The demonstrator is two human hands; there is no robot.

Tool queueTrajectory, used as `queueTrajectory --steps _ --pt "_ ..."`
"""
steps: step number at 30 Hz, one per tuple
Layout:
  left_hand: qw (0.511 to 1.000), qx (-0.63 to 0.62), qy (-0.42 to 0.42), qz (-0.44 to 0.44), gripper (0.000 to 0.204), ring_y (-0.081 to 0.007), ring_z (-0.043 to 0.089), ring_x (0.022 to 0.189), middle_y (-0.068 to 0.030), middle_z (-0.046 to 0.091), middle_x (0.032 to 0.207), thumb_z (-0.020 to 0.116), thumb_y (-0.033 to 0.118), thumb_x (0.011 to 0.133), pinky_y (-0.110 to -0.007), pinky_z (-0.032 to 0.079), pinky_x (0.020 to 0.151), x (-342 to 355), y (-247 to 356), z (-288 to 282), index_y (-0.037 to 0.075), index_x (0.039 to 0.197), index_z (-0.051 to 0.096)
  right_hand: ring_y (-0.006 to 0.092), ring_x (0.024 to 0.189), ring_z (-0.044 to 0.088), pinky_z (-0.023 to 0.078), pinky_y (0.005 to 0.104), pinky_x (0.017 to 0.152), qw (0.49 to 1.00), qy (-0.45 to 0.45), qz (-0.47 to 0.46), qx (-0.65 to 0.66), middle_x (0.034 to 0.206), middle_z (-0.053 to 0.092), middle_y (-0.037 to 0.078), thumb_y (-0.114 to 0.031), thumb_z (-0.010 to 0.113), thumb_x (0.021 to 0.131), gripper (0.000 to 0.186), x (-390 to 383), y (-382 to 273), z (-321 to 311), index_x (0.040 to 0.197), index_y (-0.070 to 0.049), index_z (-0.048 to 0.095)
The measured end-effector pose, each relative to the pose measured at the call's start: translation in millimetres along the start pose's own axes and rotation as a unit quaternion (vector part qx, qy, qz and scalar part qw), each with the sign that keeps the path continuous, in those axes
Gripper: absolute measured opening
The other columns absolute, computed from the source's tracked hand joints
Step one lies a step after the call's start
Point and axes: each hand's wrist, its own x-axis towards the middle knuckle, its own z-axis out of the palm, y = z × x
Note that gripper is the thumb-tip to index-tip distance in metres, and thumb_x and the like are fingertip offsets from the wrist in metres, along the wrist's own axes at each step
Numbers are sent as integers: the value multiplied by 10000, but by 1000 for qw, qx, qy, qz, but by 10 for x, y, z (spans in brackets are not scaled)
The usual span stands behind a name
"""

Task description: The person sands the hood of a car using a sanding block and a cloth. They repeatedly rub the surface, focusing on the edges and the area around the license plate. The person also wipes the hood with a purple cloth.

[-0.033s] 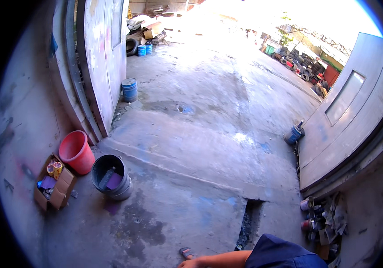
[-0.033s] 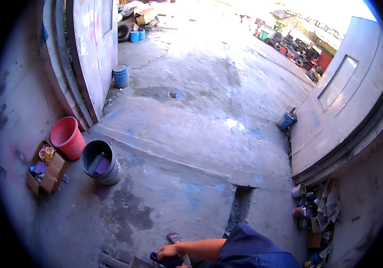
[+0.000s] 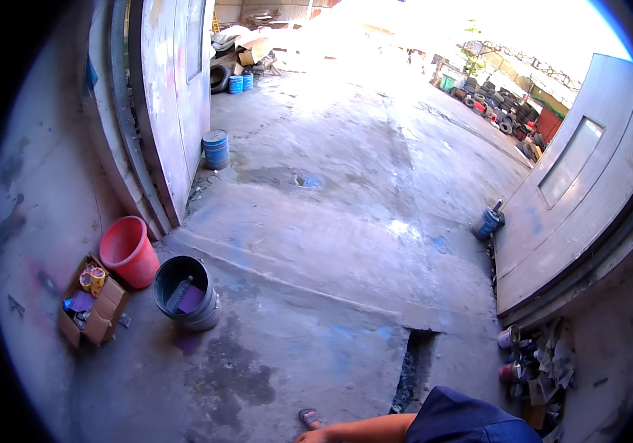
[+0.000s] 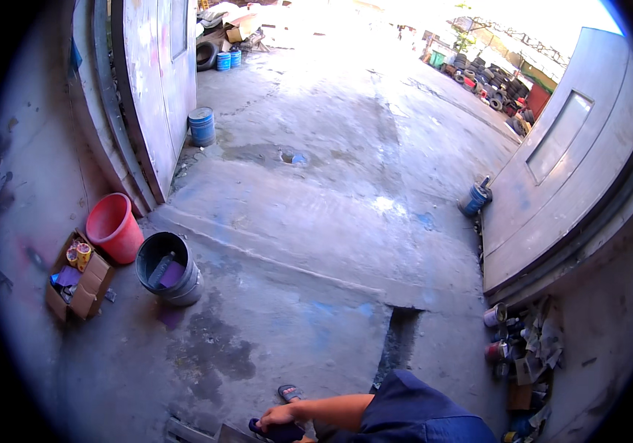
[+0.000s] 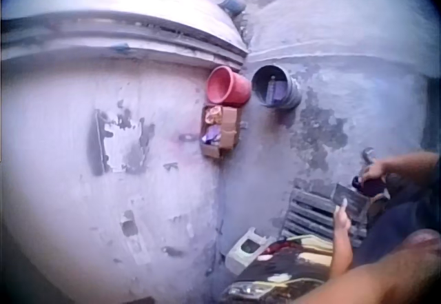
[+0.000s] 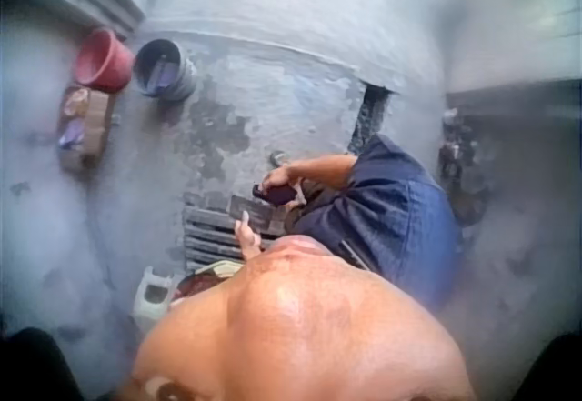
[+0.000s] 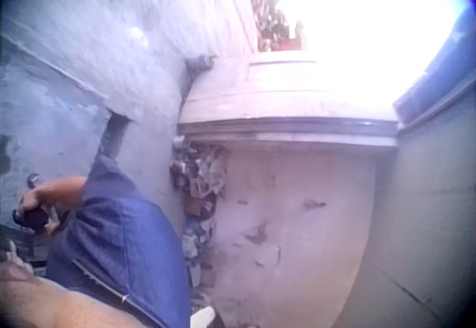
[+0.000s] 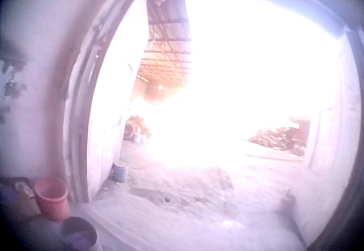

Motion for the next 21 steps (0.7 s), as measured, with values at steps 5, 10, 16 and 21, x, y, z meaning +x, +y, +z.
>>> queueTrajectory --steps 5,10,16,21 --pt "999 -7 12 48 330 -267 618 954 -138 630 1080 651 184 916 -411 524 832 -3 -59 -241 -25 1158 570 201 1013 568 450 350 861 997 -64 42 2 1066 615 77 -767 463 845 721 -63 -379 290 985 -96 686" --pt "998 20 22 57 359 -257 624 934 -151 630 1061 671 204 903 -395 528 807 -84 43 -323 -38 1147 566 193 964 576 463 389 857 998 -61 1 25 1014 647 63 -602 503 928 616 -235 -793 639 1088 -26 656" --pt "990 106 1 88 487 -250 614 946 -169 616 1091 699 259 886 -373 520 793 -28 76 -208 -84 1189 533 181 982 572 473 373 888 997 -46 -18 -57 1126 644 77 -580 580 901 643 83 -469 633 1209 -16 619" --pt "951 226 31 207 495 -246 608 973 -153 611 1128 660 265 916 -361 515 794 -15 296 -157 -71 1249 515 158 950 591 459 341 838 993 2 -73 -88 1000 652 43 -624 495 925 610 -227 -894 602 1094 -59 647"
